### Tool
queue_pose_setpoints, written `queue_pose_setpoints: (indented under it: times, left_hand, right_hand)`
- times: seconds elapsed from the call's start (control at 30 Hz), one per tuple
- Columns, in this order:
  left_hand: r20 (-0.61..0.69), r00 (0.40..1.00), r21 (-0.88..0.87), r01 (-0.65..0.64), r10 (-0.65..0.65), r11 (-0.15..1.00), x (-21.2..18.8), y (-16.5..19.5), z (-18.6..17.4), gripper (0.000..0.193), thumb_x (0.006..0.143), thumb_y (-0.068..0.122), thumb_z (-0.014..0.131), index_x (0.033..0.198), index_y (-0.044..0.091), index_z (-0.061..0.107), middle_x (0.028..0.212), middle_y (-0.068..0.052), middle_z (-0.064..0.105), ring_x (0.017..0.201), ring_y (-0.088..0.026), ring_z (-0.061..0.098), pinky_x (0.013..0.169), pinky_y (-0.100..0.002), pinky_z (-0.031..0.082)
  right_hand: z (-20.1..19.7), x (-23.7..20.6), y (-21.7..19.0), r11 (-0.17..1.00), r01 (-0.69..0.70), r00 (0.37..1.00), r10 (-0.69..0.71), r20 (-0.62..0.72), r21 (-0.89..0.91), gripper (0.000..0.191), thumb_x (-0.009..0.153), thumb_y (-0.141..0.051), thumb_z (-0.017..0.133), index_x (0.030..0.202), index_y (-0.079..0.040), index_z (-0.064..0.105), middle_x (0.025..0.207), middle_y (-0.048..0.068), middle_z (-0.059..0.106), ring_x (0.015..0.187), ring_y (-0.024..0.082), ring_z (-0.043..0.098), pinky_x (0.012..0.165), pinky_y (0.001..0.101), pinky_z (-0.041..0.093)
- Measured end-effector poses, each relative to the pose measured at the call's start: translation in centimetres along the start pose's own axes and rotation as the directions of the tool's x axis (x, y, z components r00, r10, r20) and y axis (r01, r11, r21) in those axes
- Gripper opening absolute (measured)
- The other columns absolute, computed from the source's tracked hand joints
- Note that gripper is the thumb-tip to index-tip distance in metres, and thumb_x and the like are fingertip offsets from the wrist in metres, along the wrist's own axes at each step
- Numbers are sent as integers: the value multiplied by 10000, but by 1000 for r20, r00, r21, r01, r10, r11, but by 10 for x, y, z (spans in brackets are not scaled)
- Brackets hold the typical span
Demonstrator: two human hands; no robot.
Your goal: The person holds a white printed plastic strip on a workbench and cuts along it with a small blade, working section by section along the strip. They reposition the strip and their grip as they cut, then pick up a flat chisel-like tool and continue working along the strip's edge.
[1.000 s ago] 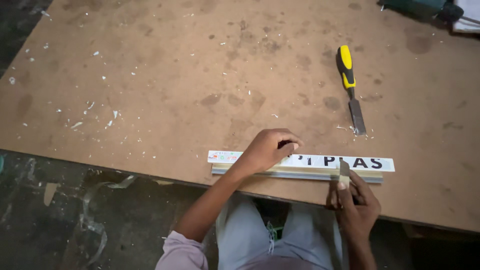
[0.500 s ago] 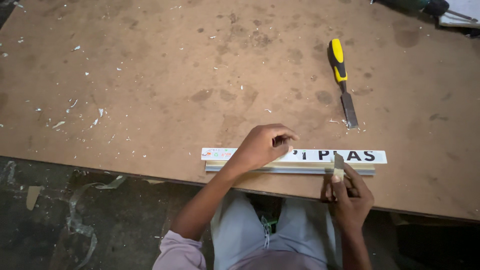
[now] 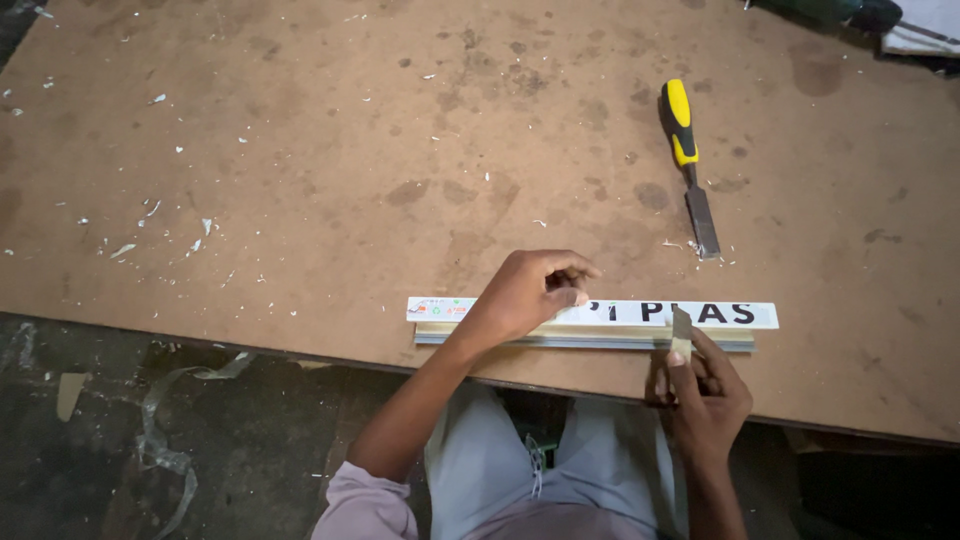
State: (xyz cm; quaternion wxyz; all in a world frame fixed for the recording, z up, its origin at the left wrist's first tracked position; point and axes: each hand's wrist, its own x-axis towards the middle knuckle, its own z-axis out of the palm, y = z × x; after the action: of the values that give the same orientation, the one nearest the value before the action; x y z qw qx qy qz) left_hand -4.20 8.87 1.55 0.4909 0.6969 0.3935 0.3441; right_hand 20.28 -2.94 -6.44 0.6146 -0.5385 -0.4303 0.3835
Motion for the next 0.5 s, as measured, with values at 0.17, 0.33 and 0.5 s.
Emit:
queue_pose_setpoints:
  times: [0.17, 0.33, 0.5]
  left_hand:
    - [-6, 1000, -75, -26, 26, 997, 1, -5, 1, 283, 887, -6, 699, 1169, 22, 713, 940, -81, 765, 854, -98, 725, 786, -268, 581]
    - [-11, 999, 9, -45, 45, 999, 1, -6, 2, 286, 865, 28, 744, 1151, 24, 736, 928, -82, 761, 818, -116, 704, 781, -273, 575]
    - [20, 997, 8, -73, 73, 997, -1, -2, 2, 334, 805, 50, 779, 1135, 27, 731, 929, -87, 743, 804, -138, 689, 764, -288, 573]
  right_hand:
    - [3, -2, -5, 996, -29, 999, 25, -46, -85, 375, 1003, -10, 631, 1368, 78, 619, 838, 67, 656, 654, 80, 559, 549, 233, 415]
    - [3, 0, -5, 999, 3, 1000, -3, -8, -47, 389, 1013, -18, 621, 1391, 71, 605, 860, 66, 665, 648, 75, 560, 542, 231, 424]
    - [1, -1, 1, 1000, 3, 1000, -3, -3, -7, 388, 1023, -25, 626, 1399, 69, 602, 868, 74, 672, 661, 80, 577, 554, 226, 435]
